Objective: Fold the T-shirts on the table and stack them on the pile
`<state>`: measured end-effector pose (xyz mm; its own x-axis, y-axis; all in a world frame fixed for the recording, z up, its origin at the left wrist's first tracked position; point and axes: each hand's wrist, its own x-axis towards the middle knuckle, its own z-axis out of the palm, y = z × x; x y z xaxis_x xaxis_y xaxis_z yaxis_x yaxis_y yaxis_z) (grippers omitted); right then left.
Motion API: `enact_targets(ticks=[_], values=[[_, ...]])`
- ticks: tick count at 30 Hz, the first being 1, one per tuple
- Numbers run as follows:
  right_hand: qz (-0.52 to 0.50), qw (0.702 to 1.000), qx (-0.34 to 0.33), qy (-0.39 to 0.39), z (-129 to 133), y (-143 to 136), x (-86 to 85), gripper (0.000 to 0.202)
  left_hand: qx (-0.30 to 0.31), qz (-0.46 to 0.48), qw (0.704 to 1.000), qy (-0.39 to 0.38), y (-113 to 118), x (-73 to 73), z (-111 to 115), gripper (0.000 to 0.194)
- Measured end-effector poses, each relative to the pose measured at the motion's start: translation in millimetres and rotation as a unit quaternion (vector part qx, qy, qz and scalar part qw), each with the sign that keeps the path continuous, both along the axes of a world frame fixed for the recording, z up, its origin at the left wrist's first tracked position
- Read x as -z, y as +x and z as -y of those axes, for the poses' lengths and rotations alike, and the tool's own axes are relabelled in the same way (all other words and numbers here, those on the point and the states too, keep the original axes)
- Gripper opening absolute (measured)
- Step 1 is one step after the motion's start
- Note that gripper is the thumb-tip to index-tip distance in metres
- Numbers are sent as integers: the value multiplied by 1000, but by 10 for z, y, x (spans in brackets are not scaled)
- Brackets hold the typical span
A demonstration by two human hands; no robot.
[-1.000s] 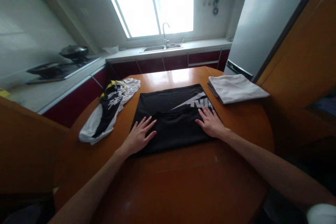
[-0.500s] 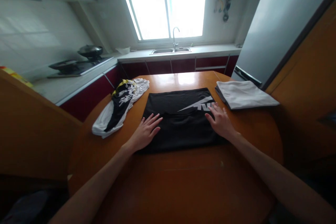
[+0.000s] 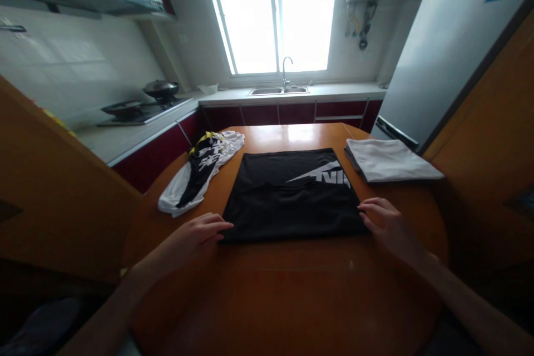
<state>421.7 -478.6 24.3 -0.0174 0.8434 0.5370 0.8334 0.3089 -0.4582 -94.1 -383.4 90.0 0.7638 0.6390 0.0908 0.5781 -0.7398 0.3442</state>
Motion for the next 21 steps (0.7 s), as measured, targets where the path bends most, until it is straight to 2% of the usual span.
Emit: enact_targets(ticks=[4,8,11,15,21], values=[[73,996,-47,-19,235,51,103,18,-11,-16,998,64,-161,214,178,32],[181,979,-88,-23,308,43,78,25,-11,-1,995,103,-228,369,272,32],[242,966,-90,-7,308,22,44,29,-15,14,992,123,-235,443,301,31],[290,954,-71,10,304,-3,17,34,-24,14,989,148,-219,480,290,34],[304,952,-45,2,290,19,14,31,-13,6,990,138,-130,401,268,32]])
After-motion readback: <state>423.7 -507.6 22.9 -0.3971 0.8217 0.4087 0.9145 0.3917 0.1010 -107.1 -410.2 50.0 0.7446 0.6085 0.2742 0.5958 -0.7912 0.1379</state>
